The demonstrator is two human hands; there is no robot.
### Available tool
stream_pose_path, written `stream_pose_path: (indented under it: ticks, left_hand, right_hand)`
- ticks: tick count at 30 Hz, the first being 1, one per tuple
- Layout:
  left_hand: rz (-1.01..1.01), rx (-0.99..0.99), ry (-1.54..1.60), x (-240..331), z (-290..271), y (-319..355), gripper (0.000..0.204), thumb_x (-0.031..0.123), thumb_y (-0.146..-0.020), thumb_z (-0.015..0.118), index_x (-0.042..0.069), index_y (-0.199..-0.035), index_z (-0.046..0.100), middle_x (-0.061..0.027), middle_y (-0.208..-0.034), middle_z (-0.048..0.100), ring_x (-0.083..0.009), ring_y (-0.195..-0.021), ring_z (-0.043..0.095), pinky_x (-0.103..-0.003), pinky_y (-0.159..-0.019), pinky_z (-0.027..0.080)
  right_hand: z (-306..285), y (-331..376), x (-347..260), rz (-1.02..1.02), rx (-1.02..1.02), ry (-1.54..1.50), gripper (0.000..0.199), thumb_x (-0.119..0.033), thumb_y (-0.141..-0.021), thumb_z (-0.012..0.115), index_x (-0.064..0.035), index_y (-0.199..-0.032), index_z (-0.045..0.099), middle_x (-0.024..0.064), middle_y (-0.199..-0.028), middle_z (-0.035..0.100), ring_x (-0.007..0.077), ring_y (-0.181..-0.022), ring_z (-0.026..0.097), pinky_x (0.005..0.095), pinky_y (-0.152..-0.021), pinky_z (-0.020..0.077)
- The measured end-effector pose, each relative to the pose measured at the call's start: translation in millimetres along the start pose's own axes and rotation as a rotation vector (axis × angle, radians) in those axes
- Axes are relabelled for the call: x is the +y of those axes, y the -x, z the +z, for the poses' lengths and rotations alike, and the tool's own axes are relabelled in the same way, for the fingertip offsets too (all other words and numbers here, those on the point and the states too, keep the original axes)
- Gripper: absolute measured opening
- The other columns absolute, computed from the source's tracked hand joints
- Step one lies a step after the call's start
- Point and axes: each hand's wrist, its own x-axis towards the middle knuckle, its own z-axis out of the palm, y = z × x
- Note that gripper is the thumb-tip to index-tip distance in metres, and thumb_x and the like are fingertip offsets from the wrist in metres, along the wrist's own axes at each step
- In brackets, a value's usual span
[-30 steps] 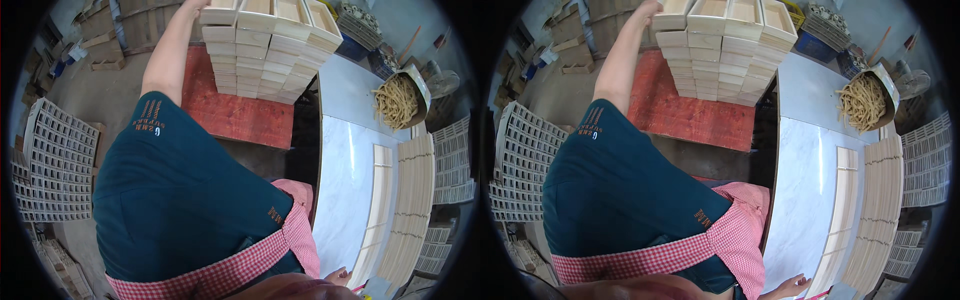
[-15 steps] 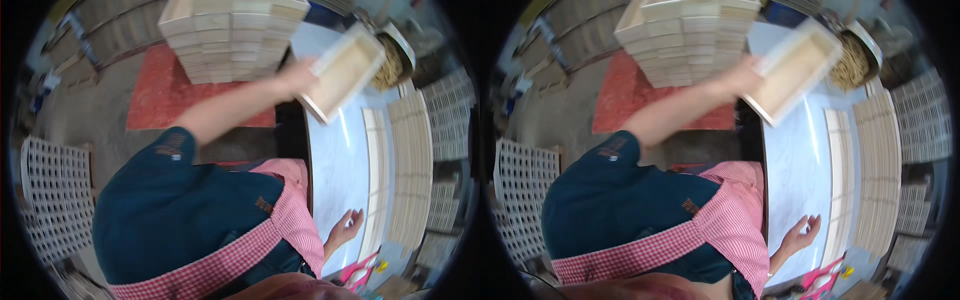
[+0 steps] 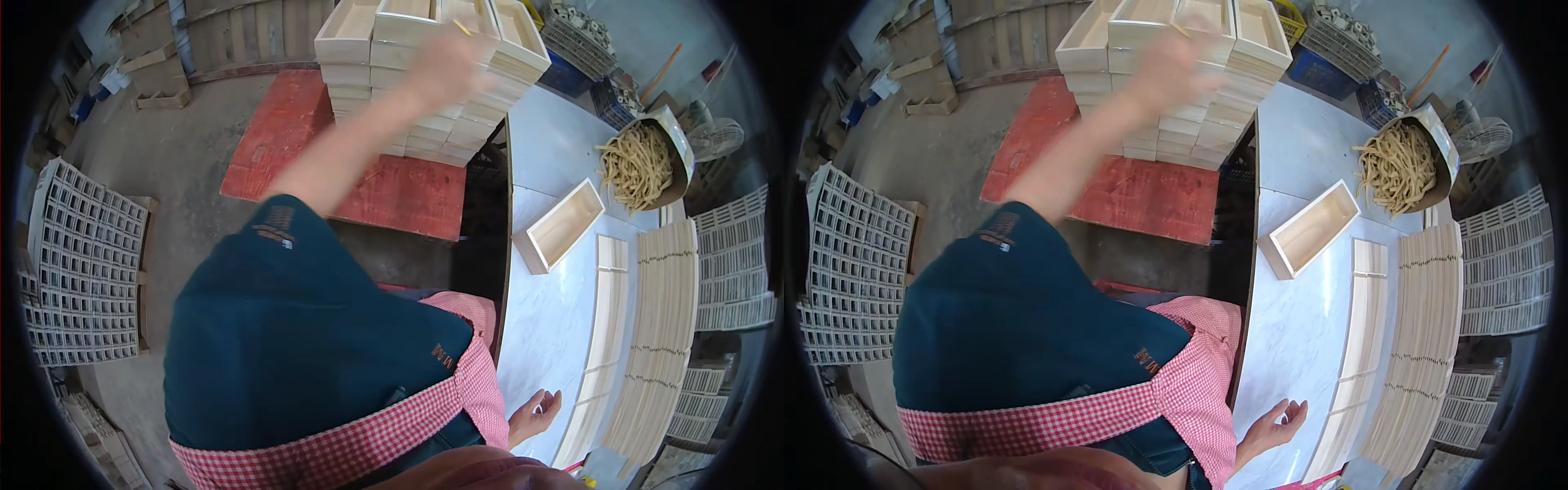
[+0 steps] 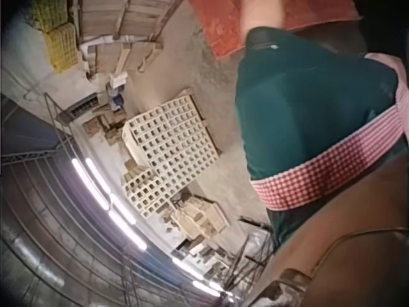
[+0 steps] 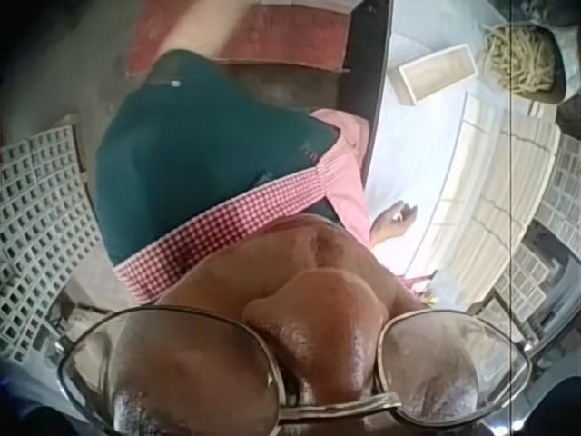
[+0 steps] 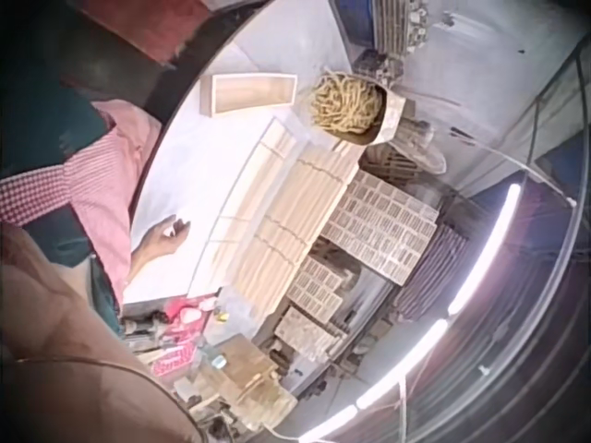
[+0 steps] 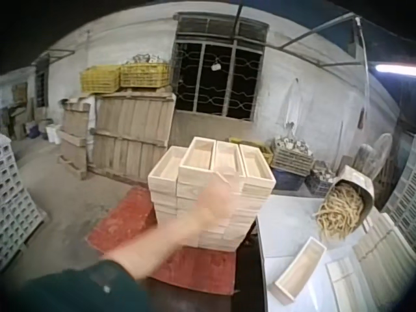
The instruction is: Assemble wooden trays or boxes using glue and a pneumatic nail gun.
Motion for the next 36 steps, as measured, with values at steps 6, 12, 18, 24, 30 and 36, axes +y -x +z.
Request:
stream_pose_path:
  ticks: [6, 12, 18, 24, 30, 36]
  left_hand:
    - [-0.26, -0.598, -0.287, -122, -91, -39, 0.039, 0.016, -0.075, 0.078, -0.001, -0.106, 0.062, -0.0188, -0.108, 0.066, -0.04, -0.092, 0.062, -0.047, -0.085, 0.053]
    - [0.106, -0.69, -0.152, -160, -66, -65, 0.031, 0.015, -0.075, 0.075, -0.002, -0.096, 0.06, -0.0193, -0.102, 0.065, -0.0394, -0.083, 0.062, -0.045, -0.078, 0.053]
    - [-0.144, -0.722, -0.38, 8, -126, -87, 0.021, 0.012, -0.08, 0.068, -0.003, -0.09, 0.058, -0.0194, -0.096, 0.064, -0.0387, -0.078, 0.062, -0.042, -0.075, 0.053]
    - [0.477, -0.56, -0.138, 163, -103, -86, 0.014, 0.007, -0.089, 0.056, -0.006, -0.088, 0.057, -0.0209, -0.091, 0.061, -0.0342, -0.077, 0.064, -0.04, -0.073, 0.054]
    - [0.739, -0.605, 0.392, 291, -65, -50, 0.019, 0.011, -0.089, 0.061, -0.007, -0.095, 0.059, -0.0213, -0.095, 0.062, -0.0325, -0.078, 0.064, -0.036, -0.071, 0.054]
    - [0.845, -1.102, 0.76, 389, -37, -24, 0.03, 0.019, -0.089, 0.067, -0.007, -0.103, 0.061, -0.0214, -0.101, 0.064, -0.0321, -0.085, 0.065, -0.035, -0.076, 0.054]
  right_hand:
    - [15, -7, -17, -0.087, -0.087, -0.045, 0.043, -0.018, -0.098, 0.064, -0.002, -0.137, 0.056, 0.0171, -0.119, 0.066, 0.029, -0.107, 0.064, 0.0411, -0.094, 0.053]
    - [16, -5, -35, -0.18, -0.088, -0.086, 0.043, -0.011, -0.095, 0.065, 0.0007, -0.136, 0.056, 0.0171, -0.116, 0.067, 0.0275, -0.104, 0.064, 0.0392, -0.092, 0.0528]
    - [1, -24, -102, -0.538, -0.061, -0.247, 0.049, -0.003, -0.089, 0.069, 0.0002, -0.136, 0.056, 0.0159, -0.116, 0.067, 0.0266, -0.104, 0.064, 0.039, -0.093, 0.0515]
    - [-8, -46, -187, -0.86, 0.123, -0.474, 0.098, -0.022, -0.078, 0.087, -0.0034, -0.156, 0.032, 0.0201, -0.148, 0.049, 0.0347, -0.136, 0.049, 0.0451, -0.116, 0.0376]
    - [-28, -60, -191, -0.854, 0.388, -0.518, 0.115, -0.028, -0.072, 0.092, -0.0006, -0.158, 0.02, 0.0251, -0.151, 0.041, 0.037, -0.138, 0.045, 0.0454, -0.115, 0.0387]
    - [-53, -41, -86, -0.377, 0.469, -0.643, 0.107, -0.025, -0.074, 0.089, 0.0074, -0.152, 0.025, 0.0287, -0.143, 0.045, 0.0358, -0.126, 0.054, 0.0427, -0.105, 0.0477]
